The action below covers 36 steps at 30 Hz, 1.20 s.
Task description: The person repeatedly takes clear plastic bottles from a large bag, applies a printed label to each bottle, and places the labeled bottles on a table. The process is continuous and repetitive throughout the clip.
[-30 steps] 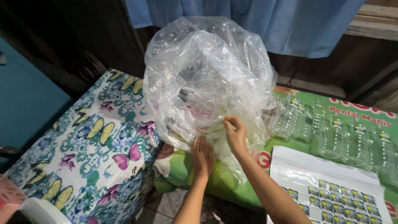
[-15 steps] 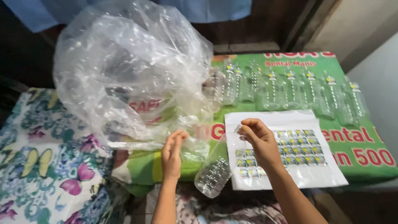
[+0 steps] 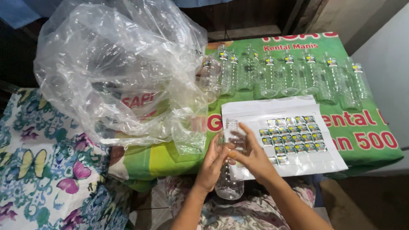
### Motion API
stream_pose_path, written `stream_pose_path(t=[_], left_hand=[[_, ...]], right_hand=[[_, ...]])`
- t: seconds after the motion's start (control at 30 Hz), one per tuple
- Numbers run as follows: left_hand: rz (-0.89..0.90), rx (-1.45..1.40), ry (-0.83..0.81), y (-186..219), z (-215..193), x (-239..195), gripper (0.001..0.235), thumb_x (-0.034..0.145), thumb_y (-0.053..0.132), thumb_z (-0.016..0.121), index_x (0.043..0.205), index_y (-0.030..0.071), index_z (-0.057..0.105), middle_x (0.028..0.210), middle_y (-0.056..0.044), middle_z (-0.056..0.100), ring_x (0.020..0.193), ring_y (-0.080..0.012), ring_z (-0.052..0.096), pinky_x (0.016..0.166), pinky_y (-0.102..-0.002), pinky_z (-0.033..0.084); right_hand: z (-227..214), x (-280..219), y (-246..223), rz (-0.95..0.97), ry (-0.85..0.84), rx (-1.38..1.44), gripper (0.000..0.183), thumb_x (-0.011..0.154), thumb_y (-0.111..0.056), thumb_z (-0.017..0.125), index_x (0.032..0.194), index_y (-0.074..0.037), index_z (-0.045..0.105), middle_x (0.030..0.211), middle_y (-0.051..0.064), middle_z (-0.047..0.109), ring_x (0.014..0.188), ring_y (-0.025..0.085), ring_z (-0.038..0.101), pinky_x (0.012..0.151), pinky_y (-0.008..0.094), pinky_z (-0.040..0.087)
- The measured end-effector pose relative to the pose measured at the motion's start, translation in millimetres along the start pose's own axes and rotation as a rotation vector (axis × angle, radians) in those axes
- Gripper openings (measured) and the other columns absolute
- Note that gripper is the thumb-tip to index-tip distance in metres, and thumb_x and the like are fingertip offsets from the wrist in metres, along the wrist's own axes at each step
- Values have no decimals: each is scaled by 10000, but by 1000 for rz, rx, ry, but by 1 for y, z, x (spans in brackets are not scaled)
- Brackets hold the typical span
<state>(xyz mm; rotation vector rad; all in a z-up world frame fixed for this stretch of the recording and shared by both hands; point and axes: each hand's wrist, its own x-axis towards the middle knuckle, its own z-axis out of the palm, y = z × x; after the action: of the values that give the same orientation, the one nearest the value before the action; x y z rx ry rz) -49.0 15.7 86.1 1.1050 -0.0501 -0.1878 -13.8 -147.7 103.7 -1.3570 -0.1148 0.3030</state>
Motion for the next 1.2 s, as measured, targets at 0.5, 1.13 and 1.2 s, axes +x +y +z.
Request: stream_pose_path(t=[0.5, 1.13, 1.2], left_hand=[[-139, -601, -131, 7, 13, -3, 651, 1058, 478, 340, 1575, 86, 287, 1287, -176, 640, 1054, -270, 671, 875, -435, 575], [118, 632, 386, -22, -34, 26, 897, 810, 358, 816, 1521, 62, 356, 1108, -112, 645, 824, -168, 663, 655, -278, 577], [-6, 500, 359, -24, -45, 36, 863, 837, 384, 782, 1516, 63, 357, 1092, -99, 657, 840, -144, 663, 635, -268, 569]], right_hand=[[-11, -24, -5, 18, -136, 145, 724, 983, -184, 599, 1624, -118, 269, 1541, 98, 501, 1199, 212, 598, 949, 362, 512], [-92, 2, 23, -77, 339, -11, 309, 996, -127, 622, 1293, -42, 647, 1251, 53, 699, 1132, 146, 651, 958, 302, 511], [-110, 8, 28, -93, 385, -40, 270, 1000, -114, 633, 1255, -37, 670, 1200, 49, 713, 1082, 141, 651, 939, 299, 511]])
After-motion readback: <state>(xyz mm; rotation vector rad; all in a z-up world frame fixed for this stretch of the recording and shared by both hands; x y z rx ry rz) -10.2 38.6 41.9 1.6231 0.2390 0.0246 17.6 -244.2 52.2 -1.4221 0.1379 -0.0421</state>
